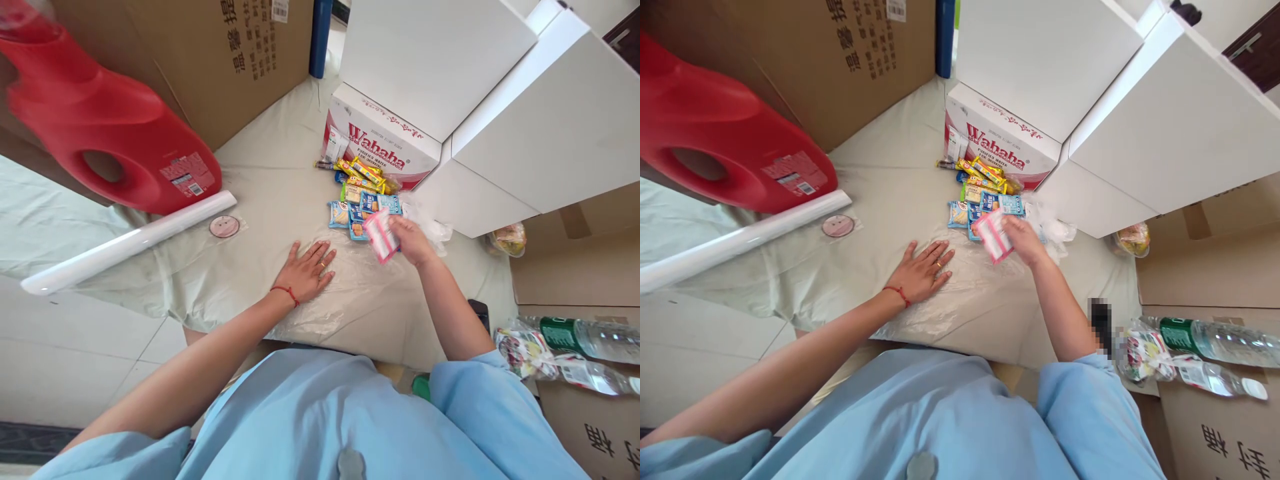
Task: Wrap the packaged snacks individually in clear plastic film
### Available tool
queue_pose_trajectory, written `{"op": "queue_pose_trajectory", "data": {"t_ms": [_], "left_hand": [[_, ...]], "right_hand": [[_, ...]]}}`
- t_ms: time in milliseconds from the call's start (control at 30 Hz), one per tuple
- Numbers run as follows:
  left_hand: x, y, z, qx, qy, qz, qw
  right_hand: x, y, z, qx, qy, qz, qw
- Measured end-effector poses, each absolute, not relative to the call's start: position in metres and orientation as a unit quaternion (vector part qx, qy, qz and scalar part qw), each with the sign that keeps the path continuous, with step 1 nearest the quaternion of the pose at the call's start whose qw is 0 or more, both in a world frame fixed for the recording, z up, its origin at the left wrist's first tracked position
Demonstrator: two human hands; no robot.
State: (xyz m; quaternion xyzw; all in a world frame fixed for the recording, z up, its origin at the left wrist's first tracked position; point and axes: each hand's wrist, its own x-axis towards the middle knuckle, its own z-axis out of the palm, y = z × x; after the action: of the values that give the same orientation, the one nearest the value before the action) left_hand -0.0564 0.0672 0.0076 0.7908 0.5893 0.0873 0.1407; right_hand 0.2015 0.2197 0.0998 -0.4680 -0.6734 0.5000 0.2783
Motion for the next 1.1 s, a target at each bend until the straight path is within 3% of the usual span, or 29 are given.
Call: {"op": "queue_pose_trajectory", "data": {"t_ms": [100, 233, 333, 533, 633, 833, 967, 1100], "left_hand": [[-0.057, 0.068, 0.007, 0.792, 0.588, 0.081, 0.139], [-0.056, 0.068, 0.008, 0.795, 0.587, 0.072, 0.136], [-0.055, 0.068, 0.009, 0.791, 0.592, 0.073, 0.136], [-0.055, 0.068, 0.007, 0.79, 0.592, 0.08, 0.139], [-0.056, 0.068, 0.006, 0.79, 0.592, 0.085, 0.135], [-0.055, 0.068, 0.009, 0.789, 0.596, 0.074, 0.129], [-0.054, 0.068, 0.009, 0.789, 0.598, 0.068, 0.119], [-0.055, 0.068, 0.006, 0.79, 0.599, 0.066, 0.114]], "right_hand": [[0.181, 0.176, 0.087, -0.401, -0.751, 0.507, 0.133], [0.164, 0.146, 0.077, -0.329, -0.853, 0.402, 0.054], [0.187, 0.137, 0.081, -0.271, -0.865, 0.421, -0.04], [0.288, 0.124, 0.096, -0.363, -0.776, 0.496, -0.142], [0.317, 0.126, 0.114, -0.413, -0.746, 0.509, -0.12], [0.27, 0.141, 0.129, -0.408, -0.797, 0.442, 0.053], [0.207, 0.144, 0.093, -0.324, -0.846, 0.422, 0.034], [0.178, 0.13, 0.064, -0.366, -0.885, 0.284, 0.029]]}}
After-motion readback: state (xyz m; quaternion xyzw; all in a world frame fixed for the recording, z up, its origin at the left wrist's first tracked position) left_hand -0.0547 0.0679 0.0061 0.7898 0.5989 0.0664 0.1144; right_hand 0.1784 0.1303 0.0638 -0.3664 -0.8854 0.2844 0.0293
